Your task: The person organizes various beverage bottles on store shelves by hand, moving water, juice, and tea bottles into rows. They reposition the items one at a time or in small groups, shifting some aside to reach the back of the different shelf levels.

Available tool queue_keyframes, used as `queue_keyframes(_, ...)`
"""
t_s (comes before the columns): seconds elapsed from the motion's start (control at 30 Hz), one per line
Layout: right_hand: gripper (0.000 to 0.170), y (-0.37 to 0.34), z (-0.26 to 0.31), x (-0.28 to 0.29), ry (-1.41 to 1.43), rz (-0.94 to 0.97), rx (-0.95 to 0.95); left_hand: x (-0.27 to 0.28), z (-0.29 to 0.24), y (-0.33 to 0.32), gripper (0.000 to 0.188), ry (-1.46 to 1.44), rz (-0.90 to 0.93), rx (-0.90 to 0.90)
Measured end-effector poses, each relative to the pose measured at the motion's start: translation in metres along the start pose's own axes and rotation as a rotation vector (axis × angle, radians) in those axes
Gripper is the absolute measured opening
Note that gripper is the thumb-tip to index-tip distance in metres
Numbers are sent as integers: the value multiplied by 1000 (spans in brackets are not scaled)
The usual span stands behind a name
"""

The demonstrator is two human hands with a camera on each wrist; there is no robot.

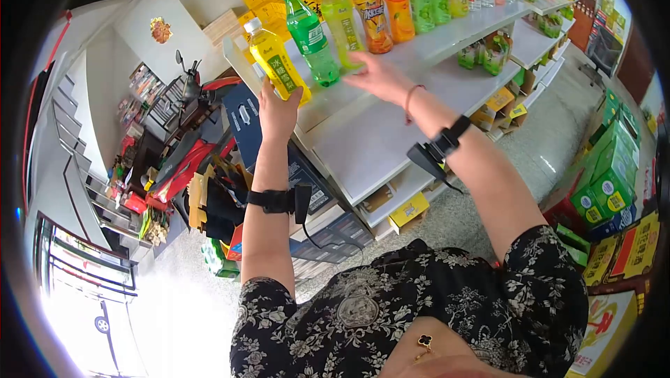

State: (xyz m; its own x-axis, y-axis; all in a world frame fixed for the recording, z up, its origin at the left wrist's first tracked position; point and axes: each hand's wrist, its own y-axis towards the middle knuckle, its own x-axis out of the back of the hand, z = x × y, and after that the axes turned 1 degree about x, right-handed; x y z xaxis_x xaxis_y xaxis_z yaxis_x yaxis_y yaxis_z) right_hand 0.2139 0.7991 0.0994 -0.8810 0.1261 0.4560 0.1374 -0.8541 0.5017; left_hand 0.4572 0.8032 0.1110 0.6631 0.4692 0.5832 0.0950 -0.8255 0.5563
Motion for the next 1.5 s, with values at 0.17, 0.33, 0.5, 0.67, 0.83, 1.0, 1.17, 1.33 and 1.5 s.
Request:
queue_keyframes(0.17,74,51,-4,-33,-211,61,-1,-29,52,23,66,-353,29,111)
queue_keyframes(0.33,59,77,-20,-55,-94,24,-64,-26,44,20,62,-143,82,84)
queue_keyframes(0.5,56,72,-14,-47,-91,74,-75,-29,41,16,61,-118,49,77)
queue_keyframes(0.67,51,36,12,-29,-96,128,-12,-31,38,11,61,-129,57,66)
queue_keyframes(0.83,53,23,18,-44,-56,184,116,-32,48,10,60,-114,36,27)
queue_keyframes(1.0,55,16,30,-55,-7,161,147,-40,62,16,54,-343,-37,-8)
queue_keyframes(1.17,52,19,30,-65,67,179,166,-44,54,12,50,-723,-41,157)
queue_keyframes(1.33,55,18,26,-69,137,221,182,-40,69,5,59,-584,-23,125)
queue_keyframes(1.5,59,21,5,-43,100,214,155,-33,35,-12,74,-301,-25,-45)
